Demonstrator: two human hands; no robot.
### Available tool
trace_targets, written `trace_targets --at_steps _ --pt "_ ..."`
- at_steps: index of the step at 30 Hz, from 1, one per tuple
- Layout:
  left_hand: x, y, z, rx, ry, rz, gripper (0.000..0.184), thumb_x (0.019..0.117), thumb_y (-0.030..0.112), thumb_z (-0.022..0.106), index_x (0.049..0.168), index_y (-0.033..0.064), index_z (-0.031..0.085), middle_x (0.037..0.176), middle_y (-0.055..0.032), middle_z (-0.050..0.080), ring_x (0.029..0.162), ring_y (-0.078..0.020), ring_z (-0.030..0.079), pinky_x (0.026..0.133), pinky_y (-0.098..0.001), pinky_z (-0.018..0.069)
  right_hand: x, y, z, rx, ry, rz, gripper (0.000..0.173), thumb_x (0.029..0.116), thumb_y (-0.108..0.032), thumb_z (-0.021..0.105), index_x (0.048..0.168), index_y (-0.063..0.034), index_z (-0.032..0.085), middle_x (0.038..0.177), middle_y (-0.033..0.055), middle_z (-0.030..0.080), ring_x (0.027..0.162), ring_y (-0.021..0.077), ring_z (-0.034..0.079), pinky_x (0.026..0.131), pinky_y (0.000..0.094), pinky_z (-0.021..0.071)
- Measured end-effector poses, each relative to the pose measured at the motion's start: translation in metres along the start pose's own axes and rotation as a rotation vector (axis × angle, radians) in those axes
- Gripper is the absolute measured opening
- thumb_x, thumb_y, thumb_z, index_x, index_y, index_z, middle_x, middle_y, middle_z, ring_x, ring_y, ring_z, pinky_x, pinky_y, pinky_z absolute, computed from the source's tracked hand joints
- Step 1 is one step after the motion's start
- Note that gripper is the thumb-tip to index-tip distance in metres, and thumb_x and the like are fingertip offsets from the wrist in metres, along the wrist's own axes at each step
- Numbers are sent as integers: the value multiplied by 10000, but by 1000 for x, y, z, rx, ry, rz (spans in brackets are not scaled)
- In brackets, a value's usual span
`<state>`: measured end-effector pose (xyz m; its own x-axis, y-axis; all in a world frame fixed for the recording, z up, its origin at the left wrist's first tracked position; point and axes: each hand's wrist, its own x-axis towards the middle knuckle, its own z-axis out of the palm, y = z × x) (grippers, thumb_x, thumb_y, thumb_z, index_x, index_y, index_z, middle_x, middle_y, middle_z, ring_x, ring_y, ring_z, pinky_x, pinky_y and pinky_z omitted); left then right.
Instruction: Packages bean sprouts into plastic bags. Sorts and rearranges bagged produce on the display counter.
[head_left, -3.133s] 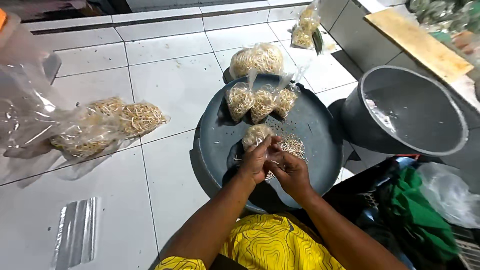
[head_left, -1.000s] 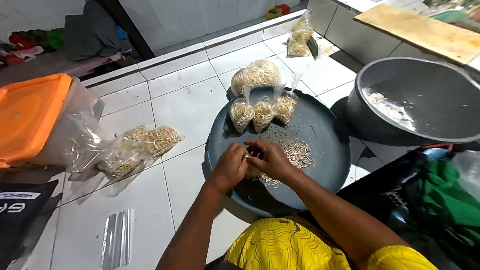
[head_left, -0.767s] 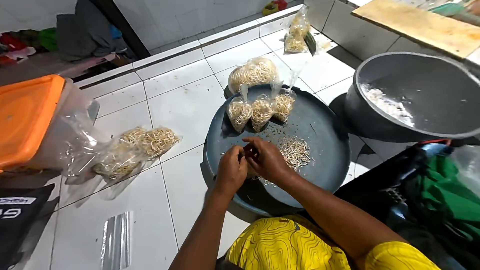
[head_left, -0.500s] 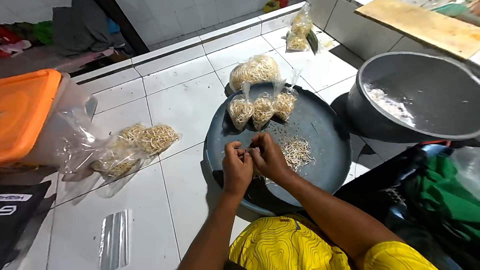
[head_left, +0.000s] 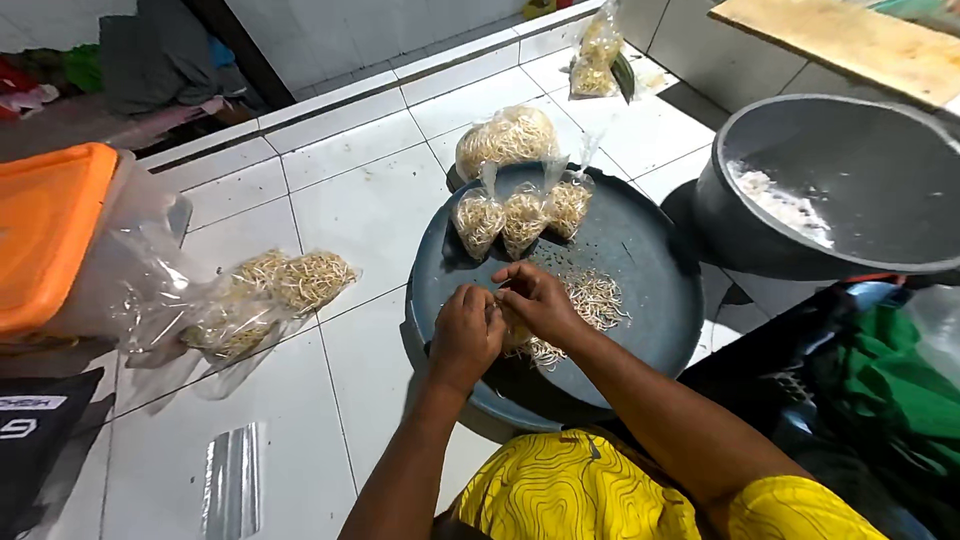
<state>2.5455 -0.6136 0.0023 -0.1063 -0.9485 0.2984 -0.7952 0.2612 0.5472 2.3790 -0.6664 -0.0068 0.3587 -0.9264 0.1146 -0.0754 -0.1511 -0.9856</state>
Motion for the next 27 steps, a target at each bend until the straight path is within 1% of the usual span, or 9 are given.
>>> trace_targets --at_steps 4,11,14,17,19,21,23,25,27 --pt "6 5 -5 -61 -28 -37 71 939 128 620 914 62 626 918 -77 629 789 -182 647 698 -379 587 -5 2 5 -112 -4 -83 187 1007 -91 632 1168 -90 726 1007 39 740 861 115 709 811 329 619" --pt "11 18 -19 -133 118 -67 80 933 125 621 969 56 606 799 -43 615 672 -129 606 594 -331 549 -14 24 15 -467 49 -245 227 993 -299 617 1103 -154 752 1155 49 678 1162 235 602 991 491 515" --pt "13 15 -27 66 -62 -95 333 990 356 599 1044 28 618 825 -101 645 723 -227 649 660 -465 572 -12 29 20 -470 12 -302 272 1025 -273 544 1170 -119 715 1267 39 680 1298 234 559 1076 533 463" --pt "16 4 -29 118 -283 -137 490 1064 469 434 902 66 660 733 -88 622 689 -254 638 644 -515 538 -11 34 22 -490 -42 -309 301 1056 -261 497 1201 -105 710 1326 25 677 1370 219 526 1153 518 409" --pt "15 -1 -27 -112 -290 -172 402 1066 381 454 859 92 641 682 -15 569 612 -151 573 580 -380 503 -12 37 21 -462 -36 -343 313 1072 -257 479 1180 -89 719 1356 34 670 1393 229 515 1167 519 397" --pt "12 0 -23 -616 -194 -286 300 1064 241 472 838 82 589 627 4 511 513 -111 499 493 -277 464 -16 38 19 -429 7 -394 312 1085 -249 466 1098 -88 734 1348 26 675 1382 215 527 1157 505 418" --pt "11 18 -25 -1099 -52 -382 257 1050 184 450 809 145 531 589 42 431 463 -77 418 453 -233 418 -17 32 13 -420 46 -450 294 1074 -225 485 1037 -95 745 1336 15 682 1381 211 528 1148 500 429" --pt "14 38 -27 -1268 3 -361 240 1040 193 478 805 193 532 584 71 440 461 -56 434 459 -220 431 -16 21 3 -399 63 -479 261 1046 -179 510 1014 -84 751 1327 30 688 1386 231 524 1157 511 419" --pt "15 38 -30 -1181 41 -258 213 1046 201 507 846 172 574 613 58 503 490 -60 486 480 -229 462 -15 3 -7 -313 30 -451 250 1041 -134 518 1067 -49 752 1337 66 676 1372 239 534 1167 491 423"
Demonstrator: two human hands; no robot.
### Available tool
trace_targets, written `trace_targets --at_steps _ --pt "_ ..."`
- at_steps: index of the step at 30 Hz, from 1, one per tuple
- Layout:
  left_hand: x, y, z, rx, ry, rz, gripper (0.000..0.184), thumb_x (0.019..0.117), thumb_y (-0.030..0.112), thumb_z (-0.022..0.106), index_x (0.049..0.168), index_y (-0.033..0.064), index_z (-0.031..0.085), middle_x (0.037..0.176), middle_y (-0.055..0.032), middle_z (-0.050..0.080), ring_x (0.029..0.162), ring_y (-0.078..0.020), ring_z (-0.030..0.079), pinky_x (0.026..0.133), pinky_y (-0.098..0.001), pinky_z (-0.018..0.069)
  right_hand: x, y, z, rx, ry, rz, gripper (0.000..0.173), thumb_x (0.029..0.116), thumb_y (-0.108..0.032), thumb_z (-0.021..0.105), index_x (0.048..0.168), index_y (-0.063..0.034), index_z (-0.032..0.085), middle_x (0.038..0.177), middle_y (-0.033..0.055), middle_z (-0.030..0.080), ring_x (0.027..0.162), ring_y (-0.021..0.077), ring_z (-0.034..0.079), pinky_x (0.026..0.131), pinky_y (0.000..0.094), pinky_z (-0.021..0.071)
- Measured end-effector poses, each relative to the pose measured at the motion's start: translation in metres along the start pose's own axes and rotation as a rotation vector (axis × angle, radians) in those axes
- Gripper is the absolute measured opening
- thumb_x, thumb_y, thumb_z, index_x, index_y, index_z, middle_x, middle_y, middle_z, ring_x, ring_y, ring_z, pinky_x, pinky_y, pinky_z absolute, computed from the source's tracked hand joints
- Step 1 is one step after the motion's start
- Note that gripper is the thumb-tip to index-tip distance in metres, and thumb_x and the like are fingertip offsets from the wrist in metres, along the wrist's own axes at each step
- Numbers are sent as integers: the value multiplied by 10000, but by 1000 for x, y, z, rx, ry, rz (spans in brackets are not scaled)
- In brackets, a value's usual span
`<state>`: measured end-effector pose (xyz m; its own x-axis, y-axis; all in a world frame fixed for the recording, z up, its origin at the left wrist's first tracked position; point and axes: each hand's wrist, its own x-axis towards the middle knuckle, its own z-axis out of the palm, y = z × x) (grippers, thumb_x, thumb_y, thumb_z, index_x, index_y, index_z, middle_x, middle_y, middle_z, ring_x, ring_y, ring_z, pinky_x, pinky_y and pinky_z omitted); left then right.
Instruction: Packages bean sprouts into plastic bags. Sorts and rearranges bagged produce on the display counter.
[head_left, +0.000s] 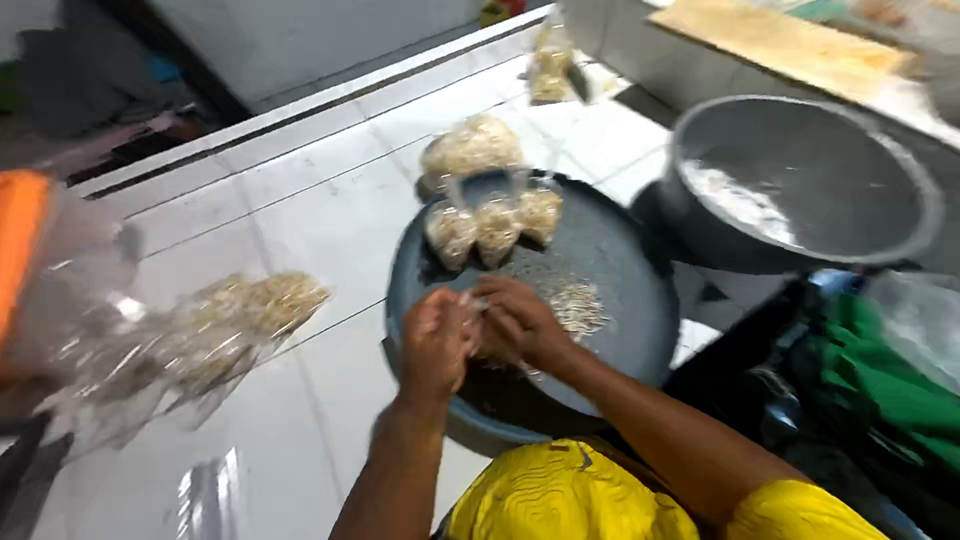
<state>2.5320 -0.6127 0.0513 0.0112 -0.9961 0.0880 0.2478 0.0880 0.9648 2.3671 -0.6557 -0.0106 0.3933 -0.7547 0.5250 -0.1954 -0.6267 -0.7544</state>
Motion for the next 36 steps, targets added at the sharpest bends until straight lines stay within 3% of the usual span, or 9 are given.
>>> trace_targets --at_steps 4,10,12,16,20,22,26,31,36 --pt "5 1 -42 351 77 127 217 1059 255 556 956 69 602 723 -45 571 539 -131 537 491 -278 500 14 -12 -45 89 50 222 307 1084 -192 424 1186 -61 683 1277 42 695 1168 155 659 1008 403 556" --pt "-15 -29 -156 550 790 -28 405 1001 336 660 1220 14 551 1026 -138 634 686 -206 632 611 -402 581 32 45 -143 -8 176 370 337 1099 -286 418 1214 -38 614 1211 76 719 1100 191 694 959 430 575" --pt "-20 -29 -202 470 1078 -59 544 968 334 696 1300 -41 485 1093 -183 600 725 -219 635 653 -414 588 37 58 -159 -220 176 436 362 1095 -266 442 1220 23 623 1227 154 704 1125 218 680 999 447 540" --pt "-15 -1 -259 86 1348 -89 776 912 584 705 1427 78 420 1092 -132 594 758 -213 639 637 -398 580 33 71 -167 -567 216 467 510 1023 -306 564 1425 5 522 1329 318 580 1168 390 609 1020 521 490" --pt "1 19 -285 225 1205 -148 604 929 410 751 1362 62 515 1010 -113 629 699 -168 619 607 -346 563 25 69 -148 -660 258 303 522 999 -330 614 1395 5 562 1429 295 540 1354 408 515 1147 513 411" --pt "9 31 -288 533 1082 -113 375 996 321 656 1180 -5 630 919 -105 631 642 -143 590 623 -346 564 22 62 -134 -638 264 224 465 998 -309 615 1335 11 612 1412 269 568 1366 397 512 1150 522 412" --pt "15 97 -245 1080 722 133 359 1067 316 511 1135 11 689 953 -133 703 714 -191 673 699 -427 592 28 30 -101 -481 225 88 361 1019 -239 596 1251 34 638 1238 251 655 1085 318 680 921 464 581" --pt "12 157 -198 1181 340 525 253 1066 290 548 1025 69 664 837 10 652 651 -37 593 594 -241 522 58 -27 -46 -230 -41 23 267 1019 -203 590 1186 -17 683 1092 117 714 845 156 697 728 364 612" --pt "-4 177 -142 1040 -105 532 204 1056 240 547 931 102 631 754 87 574 625 28 520 567 -158 452 91 -82 15 222 -429 114 804 839 -289 846 1509 -69 462 1357 76 628 870 140 703 680 321 625"
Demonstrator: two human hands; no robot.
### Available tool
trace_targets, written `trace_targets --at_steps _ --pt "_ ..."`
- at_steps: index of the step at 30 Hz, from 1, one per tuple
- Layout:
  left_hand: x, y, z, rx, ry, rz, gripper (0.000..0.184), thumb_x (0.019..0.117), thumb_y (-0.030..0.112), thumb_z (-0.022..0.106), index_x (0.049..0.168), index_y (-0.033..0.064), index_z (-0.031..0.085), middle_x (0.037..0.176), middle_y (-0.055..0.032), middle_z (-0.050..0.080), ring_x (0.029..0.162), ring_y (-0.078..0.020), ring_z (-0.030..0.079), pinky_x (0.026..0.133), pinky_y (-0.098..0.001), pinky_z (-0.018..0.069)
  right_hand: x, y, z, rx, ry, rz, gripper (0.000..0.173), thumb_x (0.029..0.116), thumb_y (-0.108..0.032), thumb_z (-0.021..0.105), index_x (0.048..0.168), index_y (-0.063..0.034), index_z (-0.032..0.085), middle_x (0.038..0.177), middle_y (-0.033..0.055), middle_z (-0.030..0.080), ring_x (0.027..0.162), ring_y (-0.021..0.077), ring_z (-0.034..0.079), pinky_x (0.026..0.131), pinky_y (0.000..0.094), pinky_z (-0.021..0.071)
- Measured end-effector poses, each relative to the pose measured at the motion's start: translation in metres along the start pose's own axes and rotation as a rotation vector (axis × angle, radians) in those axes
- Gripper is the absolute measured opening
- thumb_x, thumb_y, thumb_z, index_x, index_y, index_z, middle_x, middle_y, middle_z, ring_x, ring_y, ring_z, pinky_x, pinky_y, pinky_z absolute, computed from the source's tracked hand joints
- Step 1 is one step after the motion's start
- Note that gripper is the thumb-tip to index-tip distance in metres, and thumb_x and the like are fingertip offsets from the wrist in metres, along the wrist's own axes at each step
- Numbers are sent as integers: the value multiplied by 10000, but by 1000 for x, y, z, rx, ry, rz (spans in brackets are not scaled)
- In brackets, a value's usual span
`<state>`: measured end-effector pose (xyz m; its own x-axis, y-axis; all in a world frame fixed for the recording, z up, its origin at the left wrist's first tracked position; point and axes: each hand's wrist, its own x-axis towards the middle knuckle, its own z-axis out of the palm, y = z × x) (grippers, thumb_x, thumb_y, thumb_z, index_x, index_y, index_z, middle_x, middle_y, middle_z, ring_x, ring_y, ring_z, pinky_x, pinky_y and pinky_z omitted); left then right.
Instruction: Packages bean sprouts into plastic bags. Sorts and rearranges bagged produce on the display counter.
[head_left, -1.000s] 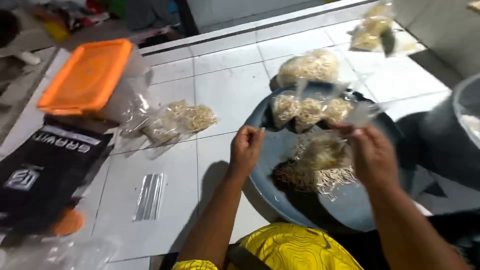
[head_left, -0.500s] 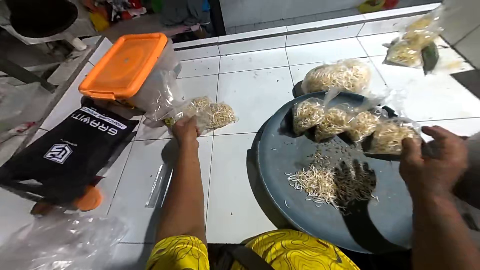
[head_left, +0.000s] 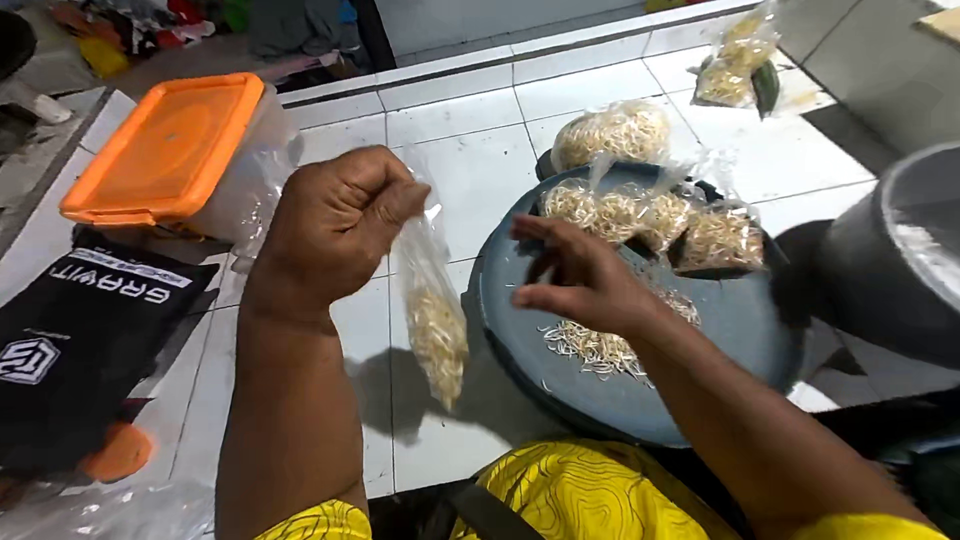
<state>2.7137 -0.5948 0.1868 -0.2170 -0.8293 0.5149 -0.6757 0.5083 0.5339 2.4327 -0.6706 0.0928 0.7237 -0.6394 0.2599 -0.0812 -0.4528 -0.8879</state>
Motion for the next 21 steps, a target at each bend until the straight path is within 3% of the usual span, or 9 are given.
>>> trace_targets --at_steps 2,3,5,7,10,12,15,17,21 --pt "5 15 16 -49 -115 33 230 1041 256 563 902 96 654 717 80 572 596 26 505 536 -159 430 20 -16 12 132 -164 -24 1000 756 -228 916 1562 -25 359 1295 112 635 808 138 697 677 306 625" --pt "9 21 25 -44 -160 48 239 1038 266 569 894 100 662 706 79 567 590 27 497 527 -158 415 28 -23 16 139 -220 -50 904 769 -201 907 1501 15 423 1181 112 671 787 113 692 696 284 620" --pt "13 28 41 -35 -178 58 225 1031 277 589 893 115 664 703 78 578 596 22 515 530 -168 424 39 -30 16 7 -240 -175 372 870 -203 814 1139 12 672 910 39 716 777 38 664 734 233 574" --pt "10 30 53 -79 -57 39 225 1010 309 638 972 92 679 754 52 619 629 -7 570 565 -192 498 45 -31 7 -138 -205 -284 122 946 -156 705 941 -36 725 806 10 689 748 30 636 714 241 543" --pt "-14 32 79 -212 275 -57 371 996 425 647 1070 62 627 809 20 581 620 -56 522 551 -228 472 40 -25 -14 -268 -105 -313 130 963 -106 664 1027 -58 766 916 32 734 819 70 675 777 291 580" --pt "-40 37 117 -401 383 -242 304 1086 398 475 1046 118 584 784 26 555 550 -73 492 478 -237 459 29 -13 -25 -419 -18 -263 158 942 -170 706 1076 -129 778 995 43 727 916 144 694 840 393 593" --pt "-73 40 192 -886 228 -733 617 1104 516 231 1048 86 669 715 -26 634 550 -141 594 490 -308 542 -6 9 -27 -547 22 -184 323 846 -120 786 1153 -223 782 1045 67 681 879 205 667 746 456 598" --pt "-84 44 229 -1241 -7 -992 868 1040 666 81 1188 24 645 889 -129 728 732 -227 705 637 -376 604 -40 27 -19 -576 17 -163 385 808 -108 816 1168 -237 778 1017 79 664 843 218 658 693 453 590" --pt "-84 47 267 -1658 -22 -1195 899 970 785 164 1285 61 594 1103 -162 713 1006 -280 706 865 -473 602 -108 59 7 -538 28 -127 220 924 -198 744 1141 -220 773 968 88 682 855 216 667 732 424 596"
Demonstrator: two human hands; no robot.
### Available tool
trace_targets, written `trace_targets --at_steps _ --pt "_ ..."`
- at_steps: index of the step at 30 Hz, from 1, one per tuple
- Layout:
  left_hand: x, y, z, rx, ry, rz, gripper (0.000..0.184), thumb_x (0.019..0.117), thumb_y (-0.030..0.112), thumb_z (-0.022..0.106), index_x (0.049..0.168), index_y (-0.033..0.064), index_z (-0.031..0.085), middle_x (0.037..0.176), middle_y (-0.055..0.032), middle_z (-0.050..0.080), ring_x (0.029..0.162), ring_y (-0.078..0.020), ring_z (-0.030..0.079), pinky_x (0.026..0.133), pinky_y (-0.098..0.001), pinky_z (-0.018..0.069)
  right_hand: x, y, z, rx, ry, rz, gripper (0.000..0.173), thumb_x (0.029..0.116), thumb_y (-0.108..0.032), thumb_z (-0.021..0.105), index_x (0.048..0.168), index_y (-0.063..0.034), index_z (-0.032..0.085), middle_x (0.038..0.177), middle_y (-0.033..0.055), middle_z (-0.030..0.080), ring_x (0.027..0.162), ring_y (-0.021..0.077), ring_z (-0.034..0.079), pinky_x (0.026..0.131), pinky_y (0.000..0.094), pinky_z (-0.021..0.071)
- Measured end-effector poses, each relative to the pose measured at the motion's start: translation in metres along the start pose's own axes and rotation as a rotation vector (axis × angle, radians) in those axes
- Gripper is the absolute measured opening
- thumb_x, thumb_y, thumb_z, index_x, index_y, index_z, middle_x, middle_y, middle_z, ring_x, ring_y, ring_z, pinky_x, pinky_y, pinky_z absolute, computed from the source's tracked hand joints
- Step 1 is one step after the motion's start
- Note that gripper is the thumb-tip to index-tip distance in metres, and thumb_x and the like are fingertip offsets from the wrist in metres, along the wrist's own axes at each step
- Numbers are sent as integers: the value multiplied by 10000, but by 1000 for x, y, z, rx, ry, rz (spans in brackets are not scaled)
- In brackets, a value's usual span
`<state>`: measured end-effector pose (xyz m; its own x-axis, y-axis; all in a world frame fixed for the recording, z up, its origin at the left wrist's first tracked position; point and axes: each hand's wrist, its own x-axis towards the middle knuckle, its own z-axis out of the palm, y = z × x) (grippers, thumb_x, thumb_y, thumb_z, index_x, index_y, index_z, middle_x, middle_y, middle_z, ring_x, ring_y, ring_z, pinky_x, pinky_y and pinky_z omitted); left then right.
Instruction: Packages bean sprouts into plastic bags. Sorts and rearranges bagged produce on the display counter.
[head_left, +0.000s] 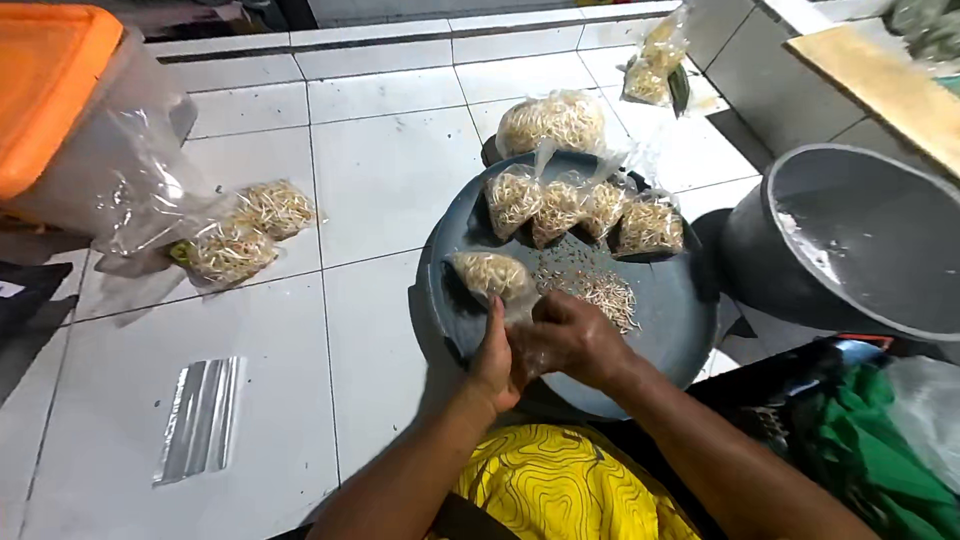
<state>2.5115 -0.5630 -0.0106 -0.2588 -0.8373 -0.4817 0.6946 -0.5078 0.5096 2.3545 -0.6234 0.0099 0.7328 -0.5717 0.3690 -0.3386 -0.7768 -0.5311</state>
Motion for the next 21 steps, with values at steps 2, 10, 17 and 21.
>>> trace_targets --at_steps 2,10,17,21 --pt "11 -7 2 -19 32 43 764 1041 666 256 1238 44 653 1056 -163 723 965 -259 712 848 -445 604 -27 -2 16 6 90 17 210 961 -157 698 1148 -211 777 955 91 696 865 201 681 760 392 607" --pt "23 -1 12 68 106 249 398 1113 317 414 1046 21 671 833 -64 651 760 -163 641 783 -349 577 -58 8 34 -118 470 257 196 965 -144 659 1091 -181 804 852 45 691 763 120 653 699 289 578" --pt "45 -3 -2 430 153 338 420 1109 375 414 955 43 619 800 -57 618 678 -150 600 636 -312 548 -45 8 29 974 409 598 382 1091 -382 467 1141 -80 695 1027 49 691 902 147 659 836 370 579" --pt "45 -6 -2 422 216 303 342 1092 346 490 1073 39 638 787 -64 605 620 -136 578 564 -280 526 -31 17 29 292 251 446 346 1052 -221 553 1360 -108 662 1300 107 645 1093 198 661 911 392 591"
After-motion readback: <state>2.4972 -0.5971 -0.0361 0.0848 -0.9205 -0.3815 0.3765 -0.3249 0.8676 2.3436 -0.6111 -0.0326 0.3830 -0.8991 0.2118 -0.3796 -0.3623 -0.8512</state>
